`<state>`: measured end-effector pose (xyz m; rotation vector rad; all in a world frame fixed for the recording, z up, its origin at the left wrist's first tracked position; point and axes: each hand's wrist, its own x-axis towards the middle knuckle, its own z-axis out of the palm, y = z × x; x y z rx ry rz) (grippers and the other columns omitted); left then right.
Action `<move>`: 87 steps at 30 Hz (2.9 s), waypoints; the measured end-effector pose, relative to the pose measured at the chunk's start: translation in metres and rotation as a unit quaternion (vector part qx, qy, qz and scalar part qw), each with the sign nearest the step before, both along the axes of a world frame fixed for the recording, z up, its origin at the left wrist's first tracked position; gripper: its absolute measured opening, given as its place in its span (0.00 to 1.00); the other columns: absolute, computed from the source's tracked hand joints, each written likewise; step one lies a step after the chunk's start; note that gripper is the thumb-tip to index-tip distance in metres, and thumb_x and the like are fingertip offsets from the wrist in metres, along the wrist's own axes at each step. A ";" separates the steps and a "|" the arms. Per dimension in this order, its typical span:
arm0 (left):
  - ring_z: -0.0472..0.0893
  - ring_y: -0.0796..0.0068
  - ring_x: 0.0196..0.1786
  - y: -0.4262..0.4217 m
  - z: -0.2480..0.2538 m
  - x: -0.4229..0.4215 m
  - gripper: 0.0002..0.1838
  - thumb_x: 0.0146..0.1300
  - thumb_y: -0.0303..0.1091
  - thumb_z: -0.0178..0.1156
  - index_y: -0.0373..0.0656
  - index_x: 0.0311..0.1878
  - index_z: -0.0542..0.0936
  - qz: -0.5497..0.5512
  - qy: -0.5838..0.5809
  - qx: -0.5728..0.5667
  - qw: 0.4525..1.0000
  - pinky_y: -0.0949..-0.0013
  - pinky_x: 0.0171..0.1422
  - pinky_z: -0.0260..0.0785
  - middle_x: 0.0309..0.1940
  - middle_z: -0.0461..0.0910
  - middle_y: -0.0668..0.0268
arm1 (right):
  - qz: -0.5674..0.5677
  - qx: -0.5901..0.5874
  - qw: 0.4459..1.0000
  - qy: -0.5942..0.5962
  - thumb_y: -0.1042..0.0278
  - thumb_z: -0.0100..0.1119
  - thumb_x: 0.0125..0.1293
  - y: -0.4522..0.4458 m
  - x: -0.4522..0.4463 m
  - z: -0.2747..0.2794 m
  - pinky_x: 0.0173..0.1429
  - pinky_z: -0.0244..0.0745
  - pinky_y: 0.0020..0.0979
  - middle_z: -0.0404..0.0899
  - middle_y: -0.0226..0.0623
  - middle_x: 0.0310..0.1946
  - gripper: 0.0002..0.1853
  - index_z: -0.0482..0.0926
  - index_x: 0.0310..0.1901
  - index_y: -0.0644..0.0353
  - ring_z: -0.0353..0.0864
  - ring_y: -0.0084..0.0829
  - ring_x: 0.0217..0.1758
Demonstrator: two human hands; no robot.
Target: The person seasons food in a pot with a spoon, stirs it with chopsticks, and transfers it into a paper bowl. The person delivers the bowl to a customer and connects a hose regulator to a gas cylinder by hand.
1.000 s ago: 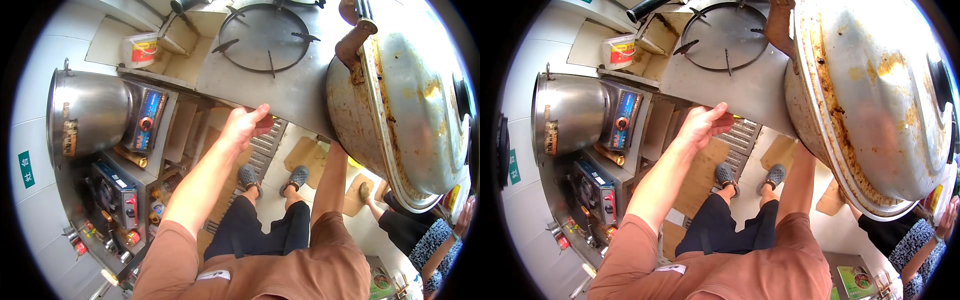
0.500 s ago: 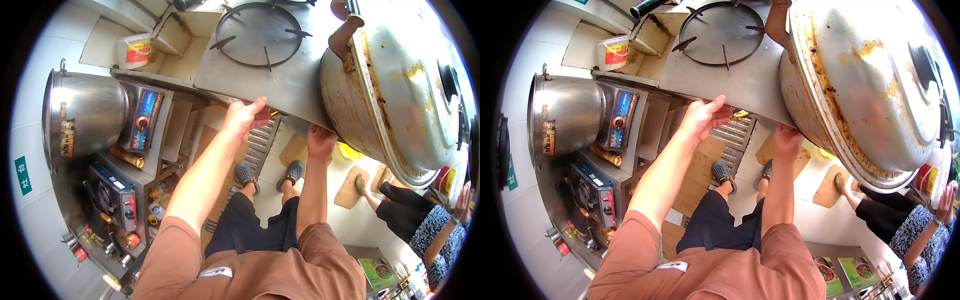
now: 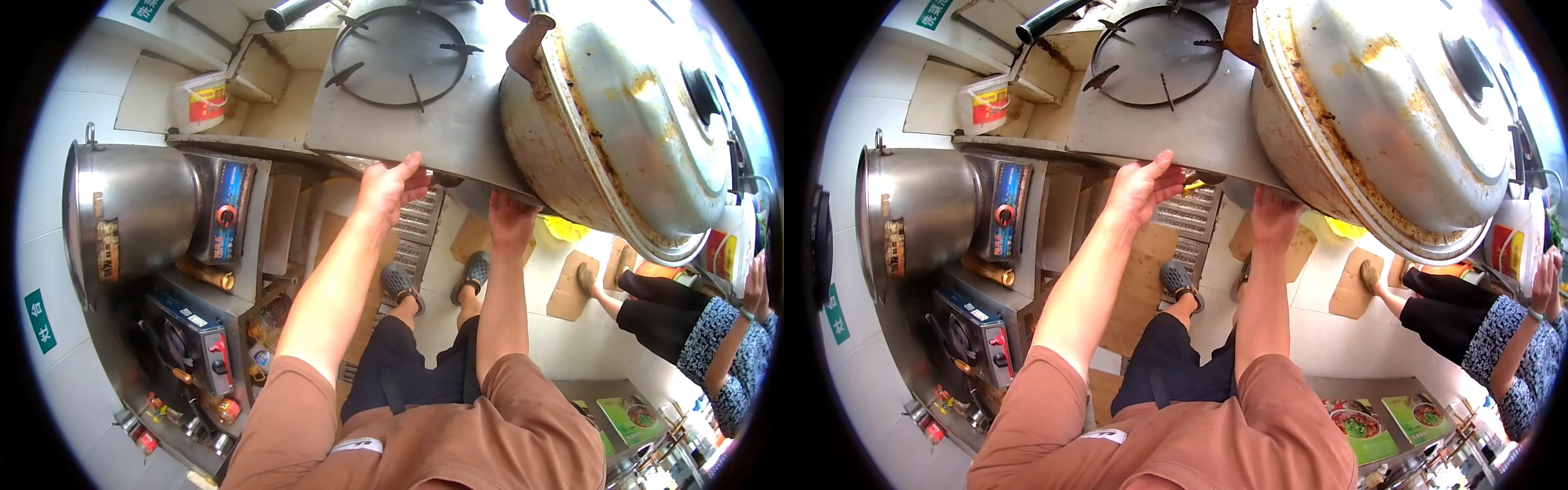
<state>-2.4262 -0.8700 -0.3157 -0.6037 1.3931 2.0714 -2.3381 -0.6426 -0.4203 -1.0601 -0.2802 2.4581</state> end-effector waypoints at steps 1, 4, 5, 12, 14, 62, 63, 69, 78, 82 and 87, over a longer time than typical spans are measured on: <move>0.82 0.62 0.45 0.000 0.000 0.000 0.24 0.61 0.43 0.71 0.35 0.49 0.76 -0.004 -0.001 0.002 1.000 0.61 0.51 0.78 0.41 0.81 0.57 | 0.007 0.012 1.000 0.008 0.39 0.43 0.74 0.000 0.001 0.001 0.74 0.49 0.47 0.69 0.23 0.66 0.24 0.68 0.65 0.41 0.63 0.32 0.72; 0.82 0.61 0.46 0.000 0.000 -0.001 0.23 0.61 0.43 0.71 0.35 0.50 0.76 -0.010 -0.008 -0.002 1.000 0.60 0.52 0.78 0.42 0.81 0.57 | 0.005 0.022 1.000 0.020 0.40 0.41 0.75 0.002 -0.001 -0.007 0.72 0.51 0.49 0.70 0.24 0.65 0.23 0.68 0.64 0.40 0.66 0.32 0.69; 0.82 0.61 0.46 0.000 0.000 -0.001 0.23 0.61 0.42 0.70 0.35 0.50 0.76 -0.009 -0.012 -0.002 1.000 0.60 0.52 0.78 0.42 0.81 0.56 | -0.001 0.023 1.000 0.019 0.40 0.41 0.75 0.005 0.001 -0.010 0.72 0.51 0.49 0.70 0.24 0.65 0.23 0.68 0.64 0.40 0.66 0.32 0.69; 0.82 0.58 0.47 0.001 -0.004 -0.002 0.21 0.63 0.40 0.69 0.34 0.51 0.77 0.002 -0.012 0.017 1.000 0.56 0.53 0.79 0.43 0.82 0.55 | -0.050 -0.033 0.996 -0.073 0.49 0.43 0.75 0.006 -0.009 0.009 0.55 0.66 0.45 0.81 0.26 0.40 0.15 0.77 0.46 0.46 0.78 0.34 0.46; 0.82 0.58 0.47 0.000 -0.008 -0.005 0.21 0.63 0.39 0.69 0.34 0.51 0.77 0.000 -0.008 0.022 1.000 0.56 0.53 0.79 0.43 0.81 0.54 | -0.062 -0.039 0.993 -0.096 0.50 0.43 0.74 -0.003 -0.012 0.019 0.53 0.67 0.44 0.79 0.26 0.36 0.14 0.76 0.43 0.46 0.78 0.34 0.42; 0.82 0.76 0.33 -0.066 -0.008 0.205 0.11 0.67 0.32 0.60 0.39 0.49 0.76 0.062 -0.027 -0.165 0.984 0.70 0.36 0.78 0.33 0.82 0.66 | 0.565 0.803 0.134 -0.131 0.75 0.59 0.57 0.040 0.180 0.063 0.62 0.74 0.44 0.67 0.48 0.68 0.33 0.70 0.66 0.41 0.73 0.50 0.64; 0.82 0.76 0.33 -0.083 -0.017 0.236 0.14 0.68 0.33 0.60 0.38 0.53 0.74 0.035 -0.056 -0.201 0.977 0.71 0.35 0.77 0.34 0.82 0.66 | 0.557 0.811 0.119 -0.133 0.70 0.60 0.60 0.047 0.180 0.038 0.55 0.78 0.44 0.69 0.48 0.65 0.30 0.69 0.66 0.41 0.79 0.50 0.57; 0.80 0.77 0.32 -0.154 -0.021 0.377 0.17 0.69 0.36 0.60 0.35 0.54 0.74 -0.007 -0.195 -0.351 0.916 0.72 0.34 0.75 0.36 0.81 0.65 | 0.711 0.604 0.098 -0.347 0.44 0.58 0.66 0.034 0.144 0.057 0.49 0.80 0.44 0.78 0.49 0.53 0.31 0.68 0.62 0.60 0.83 0.49 0.49; 0.83 0.69 0.37 -0.221 -0.016 0.309 0.17 0.70 0.44 0.59 0.40 0.52 0.75 0.159 -0.170 -0.242 0.942 0.65 0.40 0.79 0.40 0.81 0.60 | 0.660 0.671 0.088 -0.327 0.54 0.64 0.63 0.007 0.143 0.089 0.54 0.77 0.42 0.75 0.47 0.53 0.31 0.67 0.65 0.55 0.77 0.49 0.56; 0.84 0.66 0.37 -0.275 -0.058 0.212 0.18 0.71 0.48 0.58 0.41 0.48 0.75 0.217 -0.126 -0.166 0.954 0.61 0.39 0.80 0.39 0.82 0.59 | 0.619 0.730 0.073 -0.280 0.55 0.65 0.62 0.011 0.150 0.082 0.55 0.77 0.45 0.72 0.51 0.55 0.32 0.66 0.66 0.54 0.78 0.50 0.53; 0.83 0.63 0.36 -0.334 -0.106 0.068 0.19 0.71 0.51 0.57 0.41 0.45 0.72 0.330 -0.114 -0.072 0.934 0.55 0.41 0.79 0.35 0.80 0.60 | 0.572 0.727 0.113 -0.363 0.57 0.64 0.63 -0.001 0.173 0.049 0.52 0.77 0.46 0.71 0.52 0.55 0.33 0.64 0.66 0.55 0.78 0.53 0.51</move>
